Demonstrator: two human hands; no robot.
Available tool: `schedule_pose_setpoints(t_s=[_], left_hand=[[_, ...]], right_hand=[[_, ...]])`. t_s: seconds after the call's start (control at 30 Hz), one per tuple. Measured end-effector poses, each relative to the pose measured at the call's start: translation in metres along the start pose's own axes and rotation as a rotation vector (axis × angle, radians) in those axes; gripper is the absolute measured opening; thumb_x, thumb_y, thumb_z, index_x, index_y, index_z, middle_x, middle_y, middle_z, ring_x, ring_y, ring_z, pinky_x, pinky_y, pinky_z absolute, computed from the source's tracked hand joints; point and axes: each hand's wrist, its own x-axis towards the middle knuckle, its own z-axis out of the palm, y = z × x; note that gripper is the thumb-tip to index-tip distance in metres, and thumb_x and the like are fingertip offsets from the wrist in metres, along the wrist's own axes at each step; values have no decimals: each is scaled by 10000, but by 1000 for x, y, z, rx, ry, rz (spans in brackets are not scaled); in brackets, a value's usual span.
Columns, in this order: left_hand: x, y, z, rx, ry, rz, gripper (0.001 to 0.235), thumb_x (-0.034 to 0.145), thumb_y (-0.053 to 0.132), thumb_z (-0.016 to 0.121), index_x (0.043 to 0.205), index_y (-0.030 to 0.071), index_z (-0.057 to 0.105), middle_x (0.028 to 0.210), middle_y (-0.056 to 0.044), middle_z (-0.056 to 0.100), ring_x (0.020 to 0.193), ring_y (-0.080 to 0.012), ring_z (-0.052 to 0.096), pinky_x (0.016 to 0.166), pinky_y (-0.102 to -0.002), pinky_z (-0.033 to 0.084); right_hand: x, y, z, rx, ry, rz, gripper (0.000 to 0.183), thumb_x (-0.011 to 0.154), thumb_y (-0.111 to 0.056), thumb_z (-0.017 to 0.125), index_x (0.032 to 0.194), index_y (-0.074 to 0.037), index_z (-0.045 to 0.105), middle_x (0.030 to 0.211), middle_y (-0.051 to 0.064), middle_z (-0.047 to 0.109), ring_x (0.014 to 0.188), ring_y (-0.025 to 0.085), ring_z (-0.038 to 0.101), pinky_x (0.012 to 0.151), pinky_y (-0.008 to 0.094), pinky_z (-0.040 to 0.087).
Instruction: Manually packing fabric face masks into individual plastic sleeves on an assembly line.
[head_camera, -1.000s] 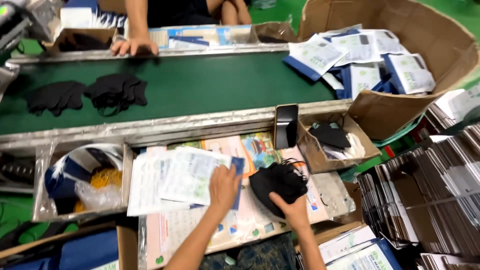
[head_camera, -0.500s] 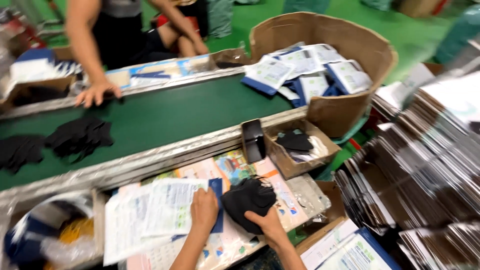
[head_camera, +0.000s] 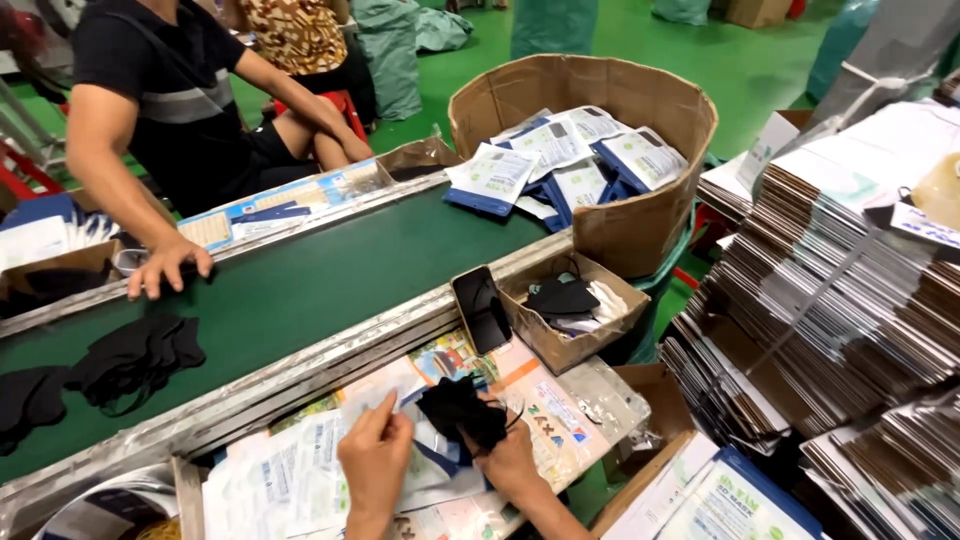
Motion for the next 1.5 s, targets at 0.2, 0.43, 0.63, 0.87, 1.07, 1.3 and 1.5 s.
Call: schedule_pose_setpoints(t_s=[0.2, 0.43, 0.63, 0.87, 1.07, 1.3, 1.5], left_hand=[[10, 41, -6, -371, -232, -177, 775, 660, -79, 681, 1412, 91, 601, 644, -66, 644, 559, -64, 540, 537, -242, 478], [-7, 38, 0, -520, -612, -233, 456, 779, 34, 738, 1232, 47, 683, 619, -20, 688, 526, -47, 596, 504, -226, 483], [48, 82, -51, -265, -567, -163, 778, 629, 146, 1013, 1346, 80, 716, 652, -114, 567, 572, -119, 493, 562, -282, 417], [54, 55, -38, -555, -819, -87, 402, 652, 113, 930, 1019, 6, 805, 872, -58, 840, 784, -70, 724, 750, -268, 603], [42, 70, -29, -545, -784, -210, 305, 691, 78, 879, 979, 4, 813, 805, -58, 828, 720, -65, 714, 685, -247, 585], [23, 71, -17, -597, -560, -81, 115, 753, 62, 845, 851, 2, 838, 709, -75, 810, 627, -76, 700, 573, -249, 528], [8, 77, -9, -477, -208, 126, 119, 797, 99, 819, 840, -6, 782, 734, -118, 752, 655, -85, 705, 586, -256, 539]], right_hand=[[46, -111, -51, -46, -96, -536, 397, 723, -33, 768, 1118, -33, 726, 1177, 159, 706, 1049, 388, 656, 906, 446, 516], [55, -62, -78, -382, -786, -199, 191, 668, -72, 768, 847, -27, 723, 909, 206, 688, 891, 413, 660, 761, 475, 519], [69, -103, -96, -382, -757, -170, 174, 663, -126, 766, 835, -102, 756, 701, 172, 649, 727, 394, 645, 624, 479, 482], [71, -80, -98, 248, -704, 118, 249, 759, -84, 796, 1007, -81, 806, 868, 157, 711, 847, 332, 672, 739, 377, 513], [60, -101, -103, 1, -585, -203, 195, 835, -68, 775, 1027, -59, 809, 1053, 159, 709, 1052, 304, 656, 889, 357, 495], [46, -100, -92, -130, -246, -241, 108, 812, -34, 774, 898, -19, 712, 766, 117, 620, 728, 283, 623, 629, 385, 475], [43, -98, -82, -185, -155, -330, 100, 819, -16, 747, 855, -13, 654, 765, 124, 573, 708, 312, 590, 619, 400, 453]])
